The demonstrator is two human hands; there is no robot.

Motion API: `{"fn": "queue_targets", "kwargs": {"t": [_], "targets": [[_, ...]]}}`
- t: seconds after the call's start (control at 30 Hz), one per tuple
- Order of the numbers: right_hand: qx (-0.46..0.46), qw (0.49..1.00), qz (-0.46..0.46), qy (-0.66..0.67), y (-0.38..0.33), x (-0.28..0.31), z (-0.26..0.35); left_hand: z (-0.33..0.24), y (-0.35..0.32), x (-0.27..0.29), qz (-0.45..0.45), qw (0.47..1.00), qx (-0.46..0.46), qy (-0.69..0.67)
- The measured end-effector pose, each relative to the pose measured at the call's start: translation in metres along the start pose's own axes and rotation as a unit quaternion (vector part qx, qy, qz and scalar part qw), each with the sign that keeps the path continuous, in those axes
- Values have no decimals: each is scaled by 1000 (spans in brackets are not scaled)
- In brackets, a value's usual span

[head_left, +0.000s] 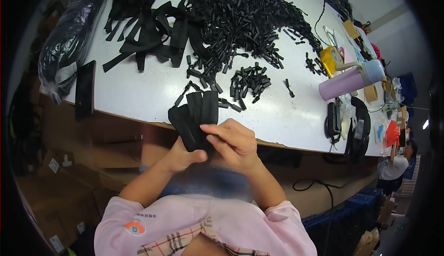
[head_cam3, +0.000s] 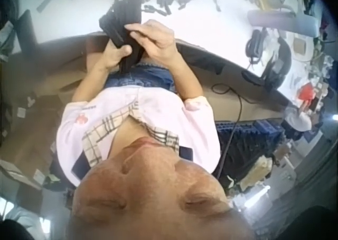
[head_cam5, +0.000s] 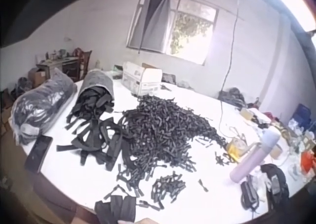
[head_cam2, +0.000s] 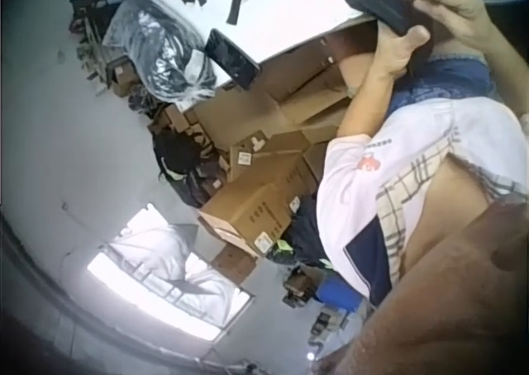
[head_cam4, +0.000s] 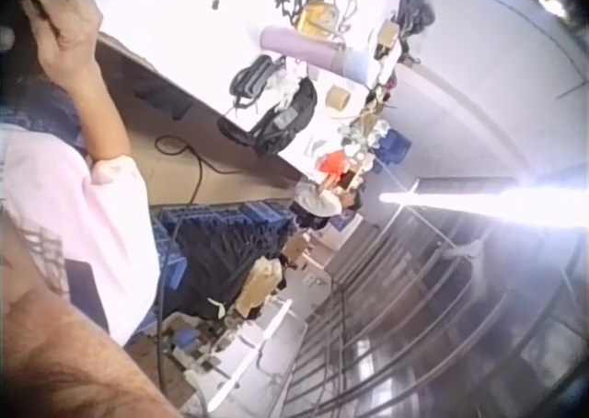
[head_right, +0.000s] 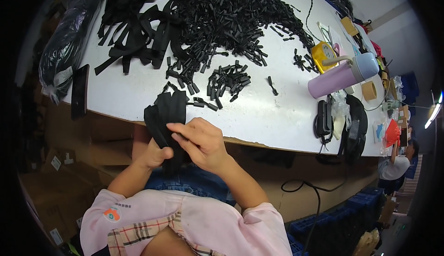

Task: Attaching plastic buckles to fabric straps at a workstation.

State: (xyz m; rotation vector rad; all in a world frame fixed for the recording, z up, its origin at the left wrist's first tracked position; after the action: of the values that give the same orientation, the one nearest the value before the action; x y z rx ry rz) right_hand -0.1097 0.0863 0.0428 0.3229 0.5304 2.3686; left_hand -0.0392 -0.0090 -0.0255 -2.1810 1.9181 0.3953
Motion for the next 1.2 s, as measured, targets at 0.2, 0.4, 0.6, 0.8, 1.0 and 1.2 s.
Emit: {"fn": "queue_targets", "kwargs": {"t": [0.2,0.4,0.6,0.8,1.0,1.2], "targets": [[-15,980,42,-196,46,36,-31,-7,0,20,-43,994,55,85],[-157,855,-44,-492,106,135,-103,-4,0,3,14,983,130,130],[-154,889,77,-425,83,94,-90,9,-4,9,-10,986,124,113],[-109,867,98,-477,45,62,-53,9,-5,6,-2,993,117,11],[-140,838,94,-519,29,75,-47,2,-6,2,-16,995,97,12],[-31,997,-20,-70,-2,20,-9,-1,-10,-3,-17,988,133,73]]}}
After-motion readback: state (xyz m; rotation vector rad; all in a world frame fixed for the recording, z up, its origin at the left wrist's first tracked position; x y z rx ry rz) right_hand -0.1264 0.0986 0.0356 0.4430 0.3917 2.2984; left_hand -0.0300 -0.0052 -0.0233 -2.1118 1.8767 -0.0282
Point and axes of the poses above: each hand's wrist, its own y-axis towards the middle knuckle, its own x-axis out of the back of the hand, z = x × y, the point moved 4 cm from there along y, towards the middle knuckle, and after that the axes turned 15 degrees about y, right-handed, at the moved point
